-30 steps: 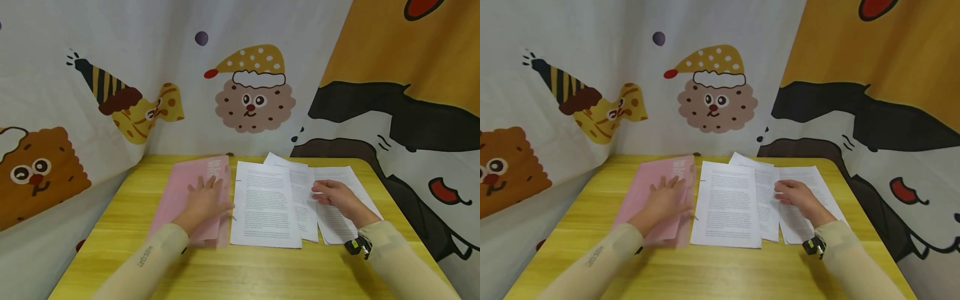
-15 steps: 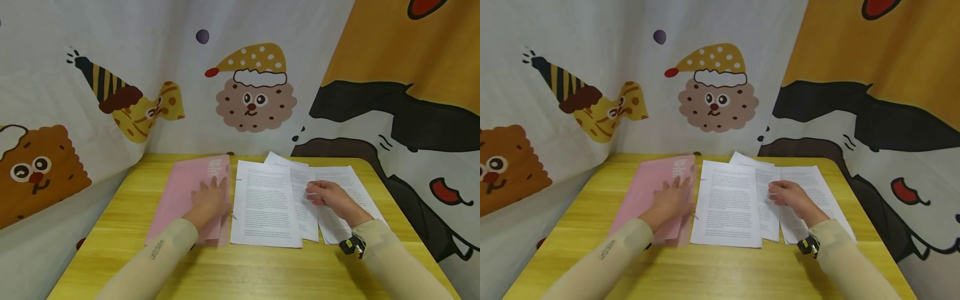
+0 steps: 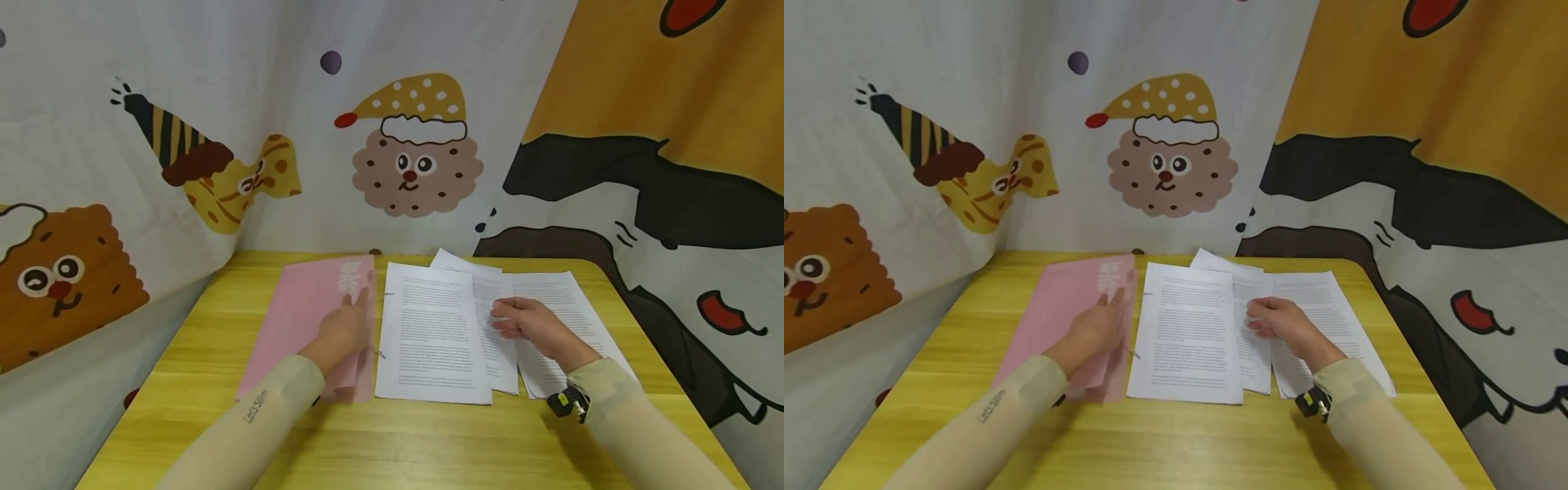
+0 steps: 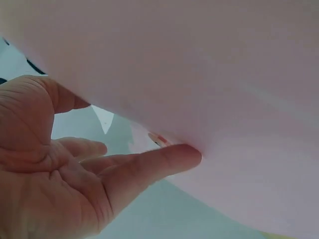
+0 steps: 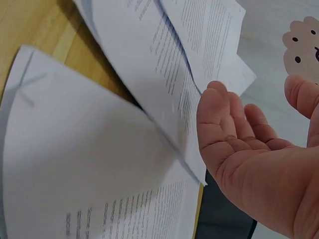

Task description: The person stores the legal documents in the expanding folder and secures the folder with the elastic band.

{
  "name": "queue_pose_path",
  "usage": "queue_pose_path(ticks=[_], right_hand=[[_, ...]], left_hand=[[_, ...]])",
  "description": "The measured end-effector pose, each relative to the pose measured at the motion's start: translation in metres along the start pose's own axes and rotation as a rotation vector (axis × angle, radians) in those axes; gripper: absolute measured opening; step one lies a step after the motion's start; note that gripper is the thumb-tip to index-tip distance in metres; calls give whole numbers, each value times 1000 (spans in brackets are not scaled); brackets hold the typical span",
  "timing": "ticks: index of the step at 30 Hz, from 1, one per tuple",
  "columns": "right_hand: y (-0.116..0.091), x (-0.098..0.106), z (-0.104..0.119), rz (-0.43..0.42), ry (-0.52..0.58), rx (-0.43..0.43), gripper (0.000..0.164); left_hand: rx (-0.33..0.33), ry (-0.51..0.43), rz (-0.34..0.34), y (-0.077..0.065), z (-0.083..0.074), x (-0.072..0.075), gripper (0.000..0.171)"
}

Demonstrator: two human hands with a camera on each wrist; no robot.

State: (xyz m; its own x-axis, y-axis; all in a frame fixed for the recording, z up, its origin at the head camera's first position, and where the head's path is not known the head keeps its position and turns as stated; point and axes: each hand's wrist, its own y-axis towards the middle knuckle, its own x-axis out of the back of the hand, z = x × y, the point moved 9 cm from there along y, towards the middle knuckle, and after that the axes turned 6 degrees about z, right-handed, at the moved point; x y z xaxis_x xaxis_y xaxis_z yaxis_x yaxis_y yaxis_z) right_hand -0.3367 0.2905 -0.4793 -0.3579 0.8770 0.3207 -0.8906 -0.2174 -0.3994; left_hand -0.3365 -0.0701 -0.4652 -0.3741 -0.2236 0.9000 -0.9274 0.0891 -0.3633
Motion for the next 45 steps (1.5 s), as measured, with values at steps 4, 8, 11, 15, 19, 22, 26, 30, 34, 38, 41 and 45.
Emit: queue_pose_path(ticks=[4,8,11,15,19,22,26,30,34,38,41,45], right_hand=[[2,-6,-2,12,55,-43,83],[3,-10,-2,22,125,-67,83],[3,-12,-2,35,145,-63,83],[4,-14,-3,39,161,-61,80],[7,-15,-4,34,174,-61,77],[9,-15,-6,29,176,-62,74],[9,-16,-7,30,176,-66,73],[8,-17,-7,40,171,-63,74],[8,-18,-7,45,170,-62,74],[7,-19,-7,43,172,-74,76],[8,-18,-8,39,177,-84,78],[9,-19,-10,38,182,-89,80]], left_hand=[[7,-59,11,0,3,1,98],[-4,-120,25,1,7,1,90],[-20,-211,54,3,11,1,89],[-76,-289,52,5,18,5,87],[-192,-265,8,1,23,16,86],[-298,-263,-34,-6,27,25,80],[-365,-332,-32,-11,37,27,62],[-353,-429,13,-10,47,22,52],[-350,-485,28,-9,52,19,53],[-356,-533,41,-9,56,17,53],[-357,-574,51,-9,59,15,53],[-354,-608,54,-8,62,13,54]])
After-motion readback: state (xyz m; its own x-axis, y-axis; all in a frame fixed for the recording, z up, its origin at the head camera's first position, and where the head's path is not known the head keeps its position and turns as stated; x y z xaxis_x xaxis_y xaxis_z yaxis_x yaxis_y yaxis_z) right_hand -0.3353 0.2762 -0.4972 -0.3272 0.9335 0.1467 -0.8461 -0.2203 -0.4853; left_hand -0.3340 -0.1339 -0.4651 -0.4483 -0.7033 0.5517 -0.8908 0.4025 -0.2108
